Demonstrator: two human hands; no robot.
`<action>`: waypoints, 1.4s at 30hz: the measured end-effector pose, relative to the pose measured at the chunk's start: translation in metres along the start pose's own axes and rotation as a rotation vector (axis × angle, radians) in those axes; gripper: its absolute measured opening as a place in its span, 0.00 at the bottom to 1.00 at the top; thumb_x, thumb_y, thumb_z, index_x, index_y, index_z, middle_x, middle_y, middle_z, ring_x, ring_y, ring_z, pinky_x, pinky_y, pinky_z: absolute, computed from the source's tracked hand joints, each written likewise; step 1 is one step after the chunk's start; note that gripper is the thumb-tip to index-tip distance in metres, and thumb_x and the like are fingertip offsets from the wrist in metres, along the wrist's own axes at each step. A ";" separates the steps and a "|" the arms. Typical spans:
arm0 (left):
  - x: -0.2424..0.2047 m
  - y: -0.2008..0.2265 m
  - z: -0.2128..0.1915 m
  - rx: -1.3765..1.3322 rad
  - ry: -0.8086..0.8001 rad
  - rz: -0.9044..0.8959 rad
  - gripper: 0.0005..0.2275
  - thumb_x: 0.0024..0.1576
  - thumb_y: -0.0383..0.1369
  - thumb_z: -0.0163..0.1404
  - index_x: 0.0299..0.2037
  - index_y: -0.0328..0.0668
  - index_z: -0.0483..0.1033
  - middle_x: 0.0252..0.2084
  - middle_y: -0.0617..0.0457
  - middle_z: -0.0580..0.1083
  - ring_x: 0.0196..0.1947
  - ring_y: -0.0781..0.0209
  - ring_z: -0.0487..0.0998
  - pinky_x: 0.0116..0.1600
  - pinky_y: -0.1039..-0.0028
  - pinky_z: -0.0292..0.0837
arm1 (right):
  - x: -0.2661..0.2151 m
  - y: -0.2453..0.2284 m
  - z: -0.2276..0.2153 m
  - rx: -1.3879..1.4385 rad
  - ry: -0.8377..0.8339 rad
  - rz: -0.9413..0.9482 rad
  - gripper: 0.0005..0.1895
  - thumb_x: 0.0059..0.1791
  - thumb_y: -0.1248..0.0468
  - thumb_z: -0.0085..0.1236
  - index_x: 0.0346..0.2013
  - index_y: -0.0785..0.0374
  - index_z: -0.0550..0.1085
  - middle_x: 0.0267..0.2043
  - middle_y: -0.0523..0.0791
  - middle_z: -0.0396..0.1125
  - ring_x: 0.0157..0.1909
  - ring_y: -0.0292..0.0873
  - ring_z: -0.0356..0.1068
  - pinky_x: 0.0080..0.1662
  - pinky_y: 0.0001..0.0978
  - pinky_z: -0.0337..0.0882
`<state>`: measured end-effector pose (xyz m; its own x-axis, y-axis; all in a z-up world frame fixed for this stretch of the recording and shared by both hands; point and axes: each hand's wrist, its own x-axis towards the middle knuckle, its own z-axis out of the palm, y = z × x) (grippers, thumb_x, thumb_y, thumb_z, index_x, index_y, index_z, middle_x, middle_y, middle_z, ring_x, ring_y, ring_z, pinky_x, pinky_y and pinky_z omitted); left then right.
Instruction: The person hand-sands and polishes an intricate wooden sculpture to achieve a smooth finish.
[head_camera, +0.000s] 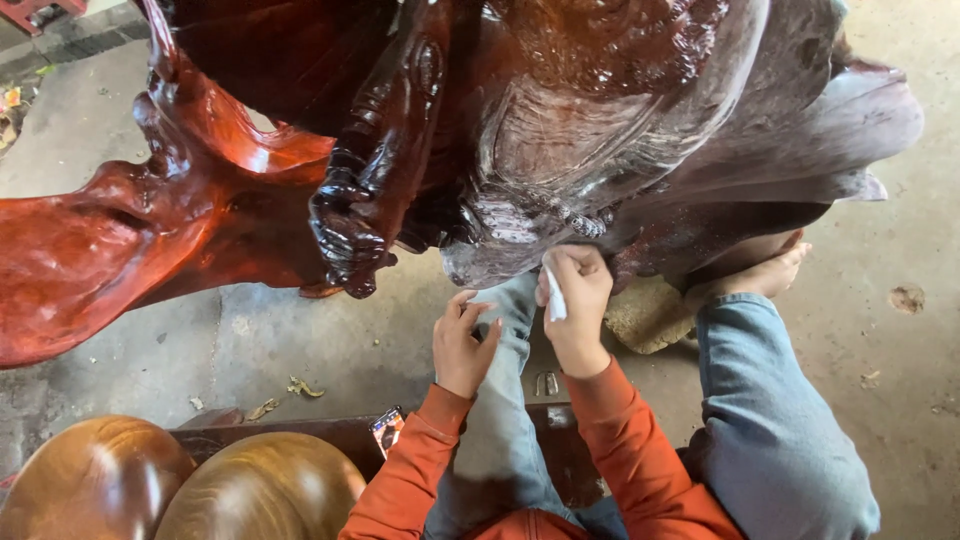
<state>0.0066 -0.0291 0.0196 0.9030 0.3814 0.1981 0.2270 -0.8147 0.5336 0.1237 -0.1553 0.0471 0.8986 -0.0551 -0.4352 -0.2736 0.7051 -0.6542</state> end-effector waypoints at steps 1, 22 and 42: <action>0.000 0.003 -0.002 -0.016 -0.006 -0.007 0.08 0.54 0.31 0.62 0.42 0.49 0.81 0.56 0.50 0.73 0.49 0.47 0.80 0.56 0.56 0.69 | 0.007 0.004 -0.004 -0.012 -0.007 -0.014 0.07 0.45 0.73 0.60 0.34 0.64 0.70 0.21 0.46 0.64 0.14 0.37 0.61 0.14 0.26 0.60; -0.002 -0.004 0.008 0.040 0.019 0.061 0.11 0.50 0.32 0.64 0.42 0.52 0.80 0.56 0.51 0.73 0.49 0.46 0.81 0.54 0.57 0.70 | 0.007 0.038 -0.020 0.095 -0.197 -0.127 0.05 0.53 0.73 0.56 0.38 0.62 0.69 0.22 0.45 0.64 0.13 0.35 0.60 0.16 0.24 0.61; -0.015 0.000 0.013 -0.030 0.224 0.196 0.20 0.54 0.30 0.59 0.57 0.43 0.71 0.61 0.46 0.69 0.61 0.43 0.72 0.62 0.53 0.68 | 0.030 -0.001 -0.042 -0.051 0.043 -0.169 0.11 0.50 0.67 0.60 0.45 0.57 0.68 0.23 0.42 0.62 0.18 0.33 0.62 0.17 0.19 0.59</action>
<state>-0.0024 -0.0405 0.0060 0.8247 0.3074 0.4747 0.0422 -0.8705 0.4903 0.1367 -0.1878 0.0086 0.9181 -0.2004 -0.3419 -0.1382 0.6467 -0.7501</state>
